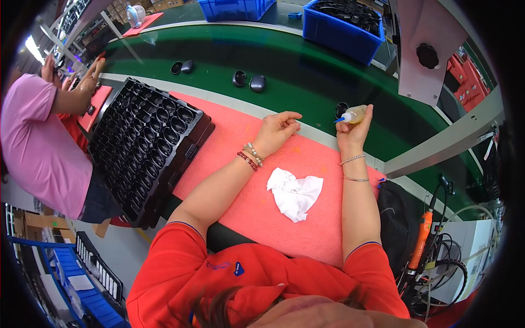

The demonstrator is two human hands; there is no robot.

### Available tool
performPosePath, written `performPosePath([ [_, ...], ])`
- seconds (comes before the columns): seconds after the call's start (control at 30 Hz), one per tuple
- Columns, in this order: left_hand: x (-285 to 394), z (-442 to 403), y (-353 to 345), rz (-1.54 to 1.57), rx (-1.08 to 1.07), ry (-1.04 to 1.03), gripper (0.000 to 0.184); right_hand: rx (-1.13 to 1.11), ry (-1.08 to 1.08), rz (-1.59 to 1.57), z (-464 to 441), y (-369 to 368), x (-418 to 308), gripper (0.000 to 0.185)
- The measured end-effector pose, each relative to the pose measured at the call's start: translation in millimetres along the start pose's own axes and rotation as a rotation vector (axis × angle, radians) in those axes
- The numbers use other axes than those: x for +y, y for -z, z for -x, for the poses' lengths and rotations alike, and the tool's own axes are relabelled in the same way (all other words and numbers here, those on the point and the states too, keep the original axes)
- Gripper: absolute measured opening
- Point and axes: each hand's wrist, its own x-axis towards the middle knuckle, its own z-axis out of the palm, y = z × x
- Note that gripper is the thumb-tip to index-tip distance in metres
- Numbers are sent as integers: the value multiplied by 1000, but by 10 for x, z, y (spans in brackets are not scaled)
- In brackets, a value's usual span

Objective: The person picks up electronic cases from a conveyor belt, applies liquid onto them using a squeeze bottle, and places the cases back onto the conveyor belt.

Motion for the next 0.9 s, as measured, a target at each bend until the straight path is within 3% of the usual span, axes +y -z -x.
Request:
performPosePath([
  [0.9, 1, -2, -10, 10, 34, -15, 24, -5, -8, 10, -33, 15, 11, 46],
])
